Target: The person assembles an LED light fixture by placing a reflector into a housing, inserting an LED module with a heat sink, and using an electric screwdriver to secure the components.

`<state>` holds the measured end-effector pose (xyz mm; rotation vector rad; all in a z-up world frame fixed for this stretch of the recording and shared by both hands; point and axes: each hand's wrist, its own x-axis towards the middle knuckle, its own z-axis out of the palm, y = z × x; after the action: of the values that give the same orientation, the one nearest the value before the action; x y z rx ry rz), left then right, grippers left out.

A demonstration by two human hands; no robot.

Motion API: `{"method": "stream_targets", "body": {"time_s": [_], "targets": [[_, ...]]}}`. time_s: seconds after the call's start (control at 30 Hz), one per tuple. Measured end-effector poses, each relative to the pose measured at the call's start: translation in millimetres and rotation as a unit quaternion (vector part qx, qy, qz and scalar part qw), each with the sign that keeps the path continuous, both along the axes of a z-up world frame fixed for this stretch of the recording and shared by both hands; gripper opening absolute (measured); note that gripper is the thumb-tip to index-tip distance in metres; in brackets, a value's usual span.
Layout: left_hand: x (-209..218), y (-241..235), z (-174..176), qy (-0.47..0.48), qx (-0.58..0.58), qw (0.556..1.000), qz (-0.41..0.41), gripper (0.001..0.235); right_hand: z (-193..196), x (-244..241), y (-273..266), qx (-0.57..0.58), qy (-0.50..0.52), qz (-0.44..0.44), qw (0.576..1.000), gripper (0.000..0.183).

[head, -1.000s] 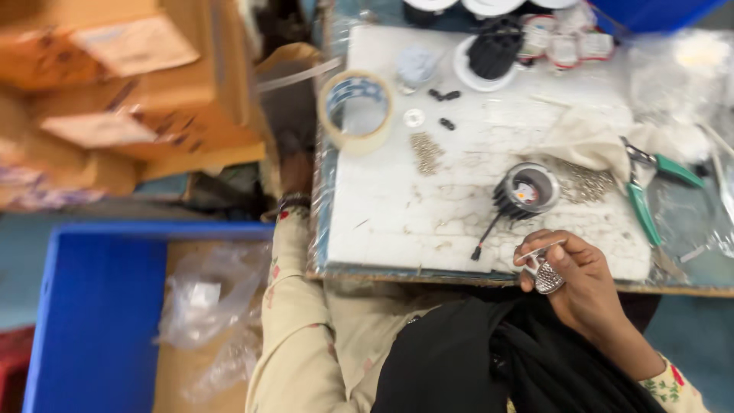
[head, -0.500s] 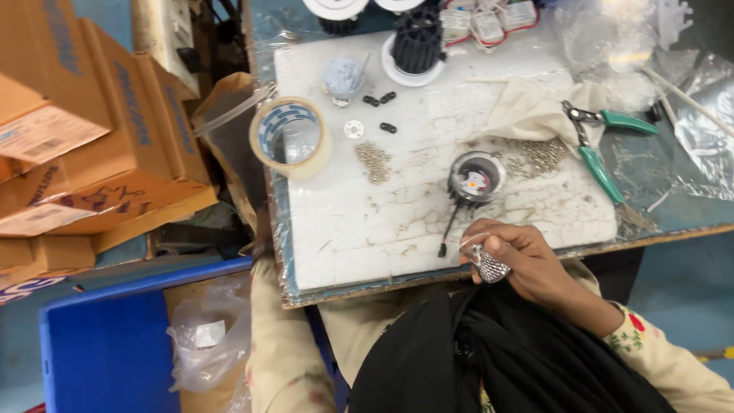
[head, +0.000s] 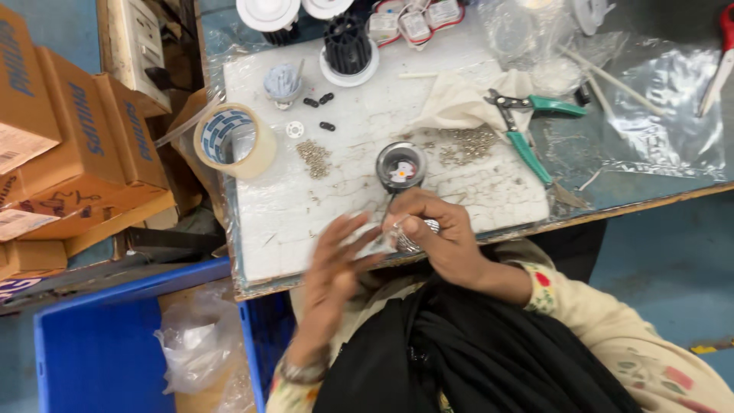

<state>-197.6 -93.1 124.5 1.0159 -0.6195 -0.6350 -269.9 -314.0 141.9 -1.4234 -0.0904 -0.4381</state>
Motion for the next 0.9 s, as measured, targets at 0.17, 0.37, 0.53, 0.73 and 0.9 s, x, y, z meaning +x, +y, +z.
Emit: {"method": "stream_targets", "body": {"time_s": [0.17, 0.37, 0.53, 0.73, 0.9], "targets": [[-23, -102, 8, -0.075, -0.046, 0.994, -0.063, 0.072, 11, 0, -10, -0.05, -0.12, -0.222, 0.966, 0.026], [-30, -138, -2, -0.135, -0.117, 0.984, 0.002, 0.051, 12, -9, -27, 0.083, -0.102, -0.223, 0.966, 0.026], [-29, -134, -11, -0.108, -0.118, 0.987, -0.001, 0.054, 5, -3, -27, 0.258, -0.042, -0.122, 0.957, 0.023], [-15, -125, 6, 0.034, -0.099, 0.995, -0.005, 0.061, -1, -3, -60, 0.022, -0.176, -0.206, 0.962, 0.008], [-9, -129, 15, 0.015, -0.062, 0.998, -0.016, 0.063, -2, -23, -76, -0.226, -0.176, -0.169, 0.943, 0.014]]}}
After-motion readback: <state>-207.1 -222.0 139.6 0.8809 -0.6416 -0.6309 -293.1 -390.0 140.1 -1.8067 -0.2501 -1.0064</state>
